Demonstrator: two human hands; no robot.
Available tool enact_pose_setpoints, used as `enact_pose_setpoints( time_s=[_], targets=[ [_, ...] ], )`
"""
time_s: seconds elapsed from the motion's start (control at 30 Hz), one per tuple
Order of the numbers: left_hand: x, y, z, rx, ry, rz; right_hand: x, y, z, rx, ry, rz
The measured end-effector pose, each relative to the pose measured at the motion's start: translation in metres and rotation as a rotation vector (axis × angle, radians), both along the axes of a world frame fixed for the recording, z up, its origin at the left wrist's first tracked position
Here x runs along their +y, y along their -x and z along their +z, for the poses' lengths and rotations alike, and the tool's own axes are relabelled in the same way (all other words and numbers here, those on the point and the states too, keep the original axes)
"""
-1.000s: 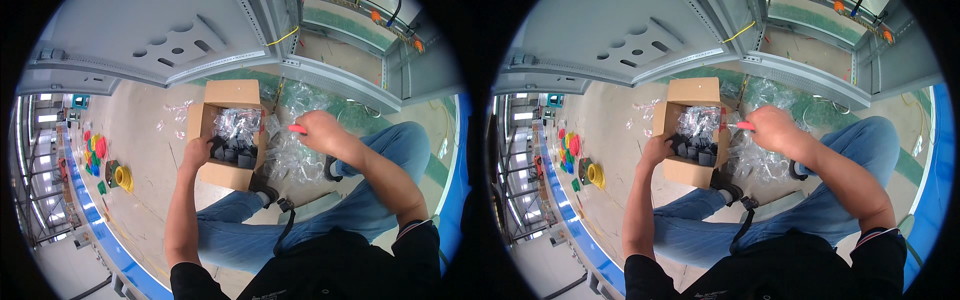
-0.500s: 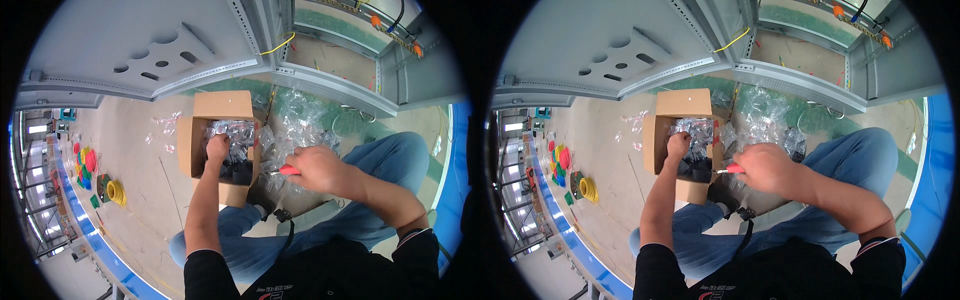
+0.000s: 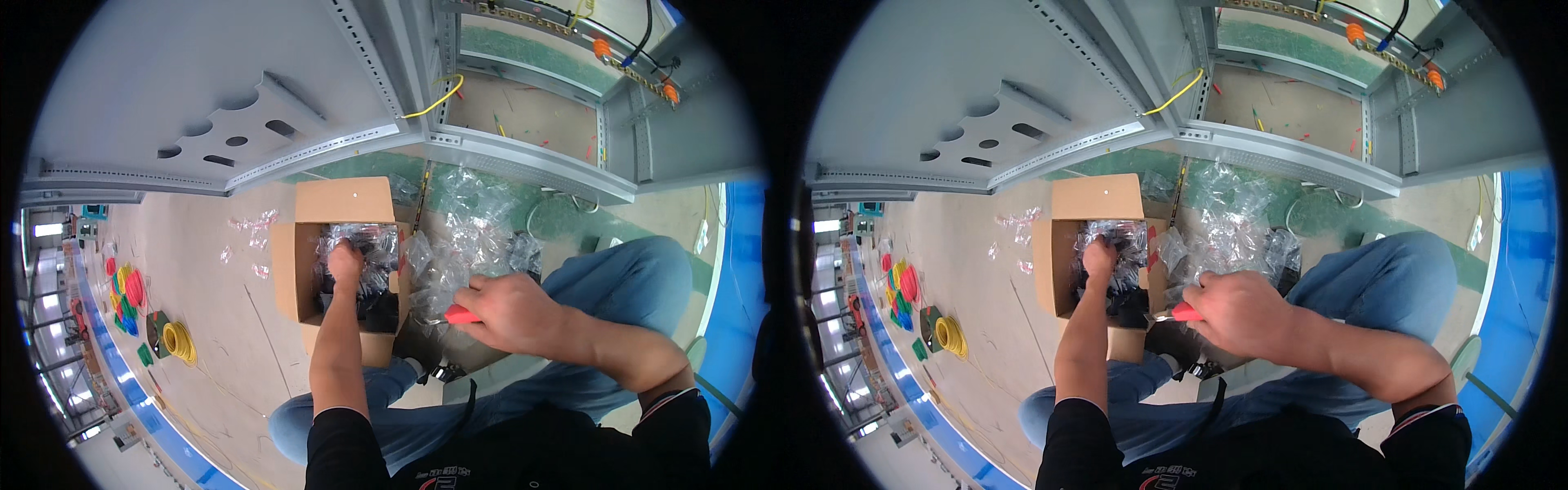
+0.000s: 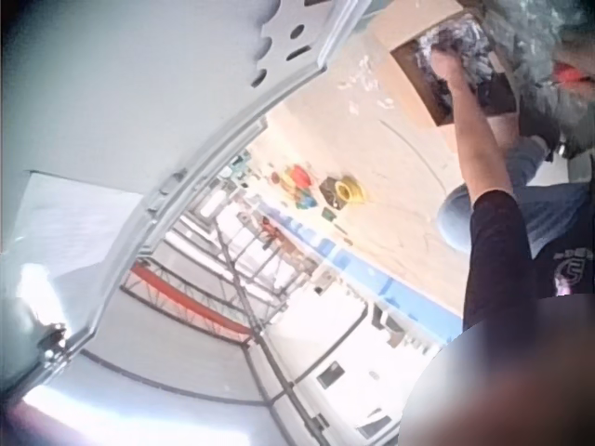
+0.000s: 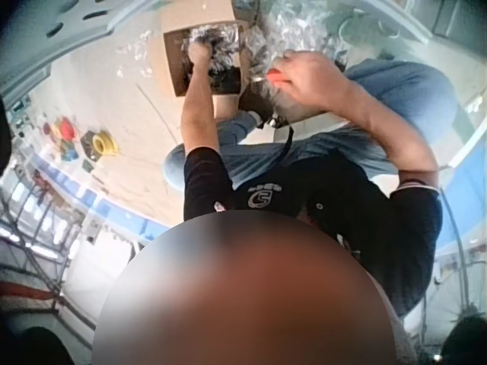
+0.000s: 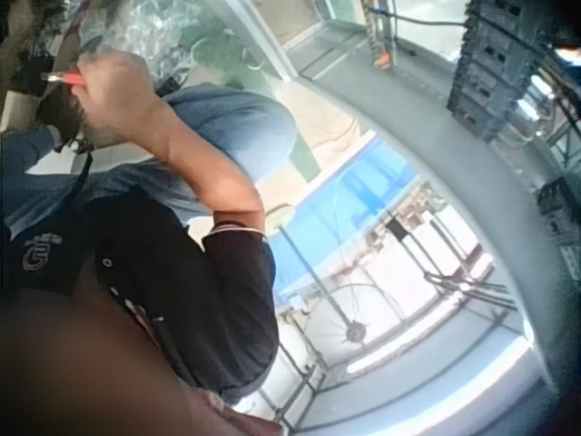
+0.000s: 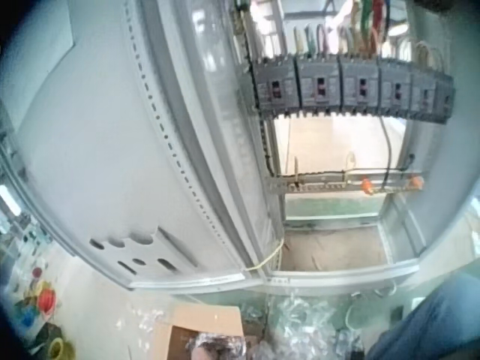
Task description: The person unpacks small black electrical components from a cardboard box using a red utility knife. They then install these components into an open electrical panel, connecting them to the existing wiring.
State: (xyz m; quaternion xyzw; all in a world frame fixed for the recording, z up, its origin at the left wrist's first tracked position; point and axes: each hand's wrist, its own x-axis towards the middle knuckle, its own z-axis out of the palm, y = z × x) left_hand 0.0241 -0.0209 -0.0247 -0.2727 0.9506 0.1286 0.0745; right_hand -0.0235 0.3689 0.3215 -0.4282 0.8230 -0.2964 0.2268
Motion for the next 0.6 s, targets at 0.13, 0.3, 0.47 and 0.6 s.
enact_pose_setpoints(
  time_s=[0.13, 0.3, 0.47, 0.6],
  targets=[
    [-0.025, 0.007, 0.041, 0.155, -0.398, 0.162, 0.003, 0.0, 0.004, 0.008, -0.007, 0.002],
    [-0.017, 0.014, 0.138, 0.207, -1.134, 0.323, 0.005, 0.0, 0.008, -0.035, 0.076, -0.045],
    [0.065, 0.015, 0.272, 0.155, -1.298, 0.146, 0.006, 0.004, 0.027, -0.046, 0.105, -0.136],
    [0.15, -0.028, 0.31, 0.29, -1.476, 0.269, 0.007, 0.003, 0.022, -0.06, 0.235, -0.249]
  ],
)
